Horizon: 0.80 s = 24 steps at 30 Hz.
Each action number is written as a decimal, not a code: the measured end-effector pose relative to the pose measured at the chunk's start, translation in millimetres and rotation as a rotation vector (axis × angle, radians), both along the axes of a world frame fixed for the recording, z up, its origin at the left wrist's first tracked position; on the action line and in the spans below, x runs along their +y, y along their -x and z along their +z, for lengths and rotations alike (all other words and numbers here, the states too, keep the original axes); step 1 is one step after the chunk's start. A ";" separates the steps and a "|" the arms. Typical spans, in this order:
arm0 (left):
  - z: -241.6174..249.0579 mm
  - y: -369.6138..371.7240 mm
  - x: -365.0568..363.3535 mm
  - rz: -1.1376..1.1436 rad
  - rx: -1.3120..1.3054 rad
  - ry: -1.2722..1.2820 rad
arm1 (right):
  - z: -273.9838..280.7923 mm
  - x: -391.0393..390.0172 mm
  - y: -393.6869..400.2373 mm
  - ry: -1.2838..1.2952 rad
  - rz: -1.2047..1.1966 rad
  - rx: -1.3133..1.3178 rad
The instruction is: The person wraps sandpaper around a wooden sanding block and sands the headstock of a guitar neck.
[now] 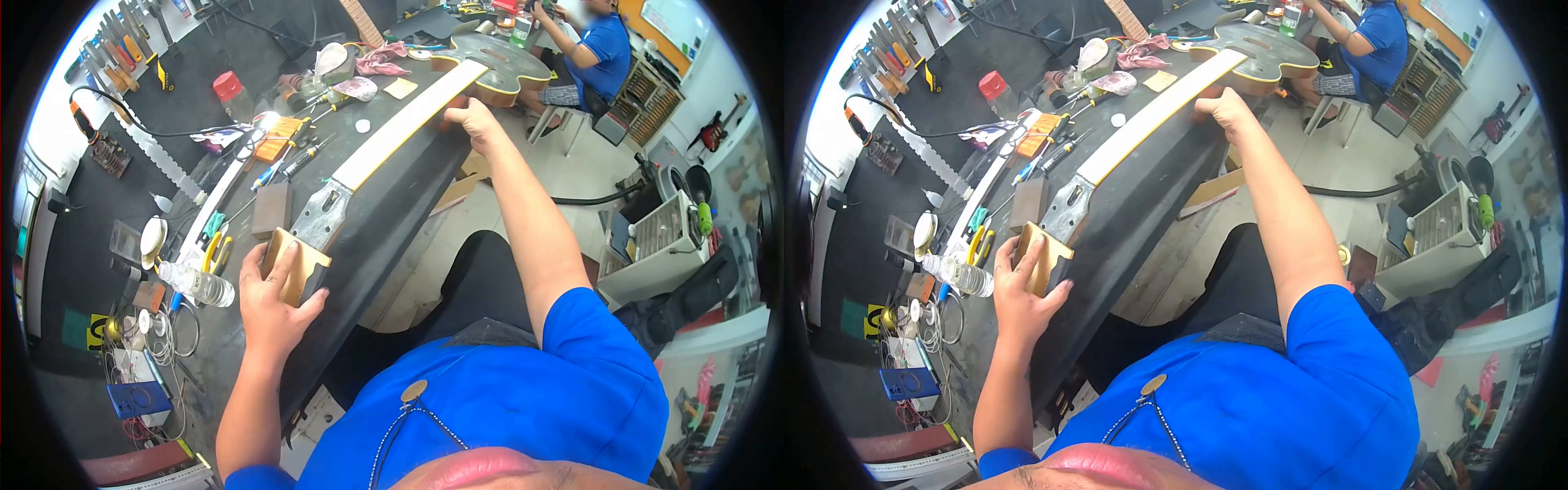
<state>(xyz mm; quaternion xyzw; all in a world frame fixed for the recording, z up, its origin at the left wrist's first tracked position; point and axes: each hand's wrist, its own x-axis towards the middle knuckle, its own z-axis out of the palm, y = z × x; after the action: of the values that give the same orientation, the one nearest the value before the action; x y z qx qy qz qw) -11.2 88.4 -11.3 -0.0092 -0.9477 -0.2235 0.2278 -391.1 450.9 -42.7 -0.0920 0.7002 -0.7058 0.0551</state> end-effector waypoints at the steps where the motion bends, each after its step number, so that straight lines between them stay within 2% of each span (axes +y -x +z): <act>1: 1.0 -3.0 -1.1 0.000 0.006 -0.018 | -2.7 -1.6 3.0 0.014 0.030 0.006; 4: 6.6 -14.2 -2.6 0.006 0.012 -0.038 | -15.0 -10.2 -3.1 0.083 -0.122 0.059; 7: 22.2 -26.3 -2.3 0.024 0.012 -0.044 | -29.3 -11.3 -0.7 -0.033 -0.183 0.225; 12: 31.1 -52.6 -21.1 0.056 0.027 -0.053 | -13.3 -37.0 -50.4 -0.511 -0.314 0.321; 18: 35.4 -74.5 -34.1 0.058 -0.016 -0.057 | -36.7 -43.2 -53.3 -0.405 -0.254 0.499; 21: 32.9 -73.2 -37.8 0.043 -0.012 -0.030 | -27.9 -44.0 -64.9 -0.429 -0.247 0.516; 24: 35.9 -72.8 -33.5 0.054 0.005 -0.070 | -23.3 -46.4 -66.1 -0.323 -0.217 0.454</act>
<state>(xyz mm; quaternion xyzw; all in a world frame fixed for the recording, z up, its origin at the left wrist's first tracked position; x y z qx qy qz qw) 61.6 54.9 24.6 0.0240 -0.9386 -0.2504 0.2362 -325.0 404.5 -66.0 -0.1622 0.8037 -0.5483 -0.1647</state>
